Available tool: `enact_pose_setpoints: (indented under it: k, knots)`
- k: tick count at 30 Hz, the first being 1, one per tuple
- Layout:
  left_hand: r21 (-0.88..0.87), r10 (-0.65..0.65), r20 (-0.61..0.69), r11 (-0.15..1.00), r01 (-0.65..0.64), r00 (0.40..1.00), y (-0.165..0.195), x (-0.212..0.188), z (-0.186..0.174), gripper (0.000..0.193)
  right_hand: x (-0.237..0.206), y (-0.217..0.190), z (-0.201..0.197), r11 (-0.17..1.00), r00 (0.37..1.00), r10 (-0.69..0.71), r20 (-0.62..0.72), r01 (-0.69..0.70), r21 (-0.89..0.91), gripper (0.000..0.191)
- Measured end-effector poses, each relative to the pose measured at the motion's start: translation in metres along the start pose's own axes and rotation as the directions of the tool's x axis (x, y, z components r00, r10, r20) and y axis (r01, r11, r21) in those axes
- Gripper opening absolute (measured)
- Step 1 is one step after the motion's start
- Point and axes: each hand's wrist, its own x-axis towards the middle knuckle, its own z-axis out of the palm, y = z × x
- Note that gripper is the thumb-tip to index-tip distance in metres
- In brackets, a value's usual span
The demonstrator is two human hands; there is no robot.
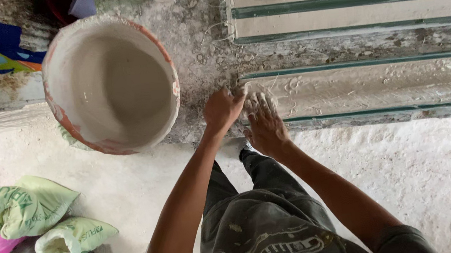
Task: The person wipes a striped mold table with their hands, washes their hands in a bucket of water, dips bundles of white fibers into a bucket of liquid, and lays the wet fibers onto a wet plaster slab on the table. They smooth the slab surface by hand and scrape and clean the table edges with a small handheld tool.
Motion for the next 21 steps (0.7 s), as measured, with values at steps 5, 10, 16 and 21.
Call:
enact_pose_setpoints:
  k: [5, 10, 16, 21]
  knots:
    - [0.097, -0.021, -0.066, 0.995, 0.027, 0.998, 0.009, 0.013, -0.005, 0.064, 0.005, -0.002, -0.013, 0.997, 0.997, -0.079, -0.018, 0.080, 0.016, 0.077]
    - [0.116, 0.048, -0.147, 0.993, -0.031, 0.988, 0.005, 0.017, 0.001, 0.056, -0.016, 0.024, -0.022, 0.996, 0.998, -0.004, -0.062, 0.010, 0.090, 0.071]
    - [-0.042, 0.218, -0.126, 0.974, -0.225, 0.968, -0.014, -0.004, 0.007, 0.048, -0.024, 0.043, -0.021, 0.996, 0.984, 0.090, -0.155, -0.091, -0.003, 0.065]
    - [0.071, 0.436, -0.190, 0.900, -0.431, 0.880, -0.033, -0.025, 0.019, 0.070, -0.010, 0.033, -0.009, 0.992, 0.992, -0.117, 0.042, 0.115, 0.059, 0.080]
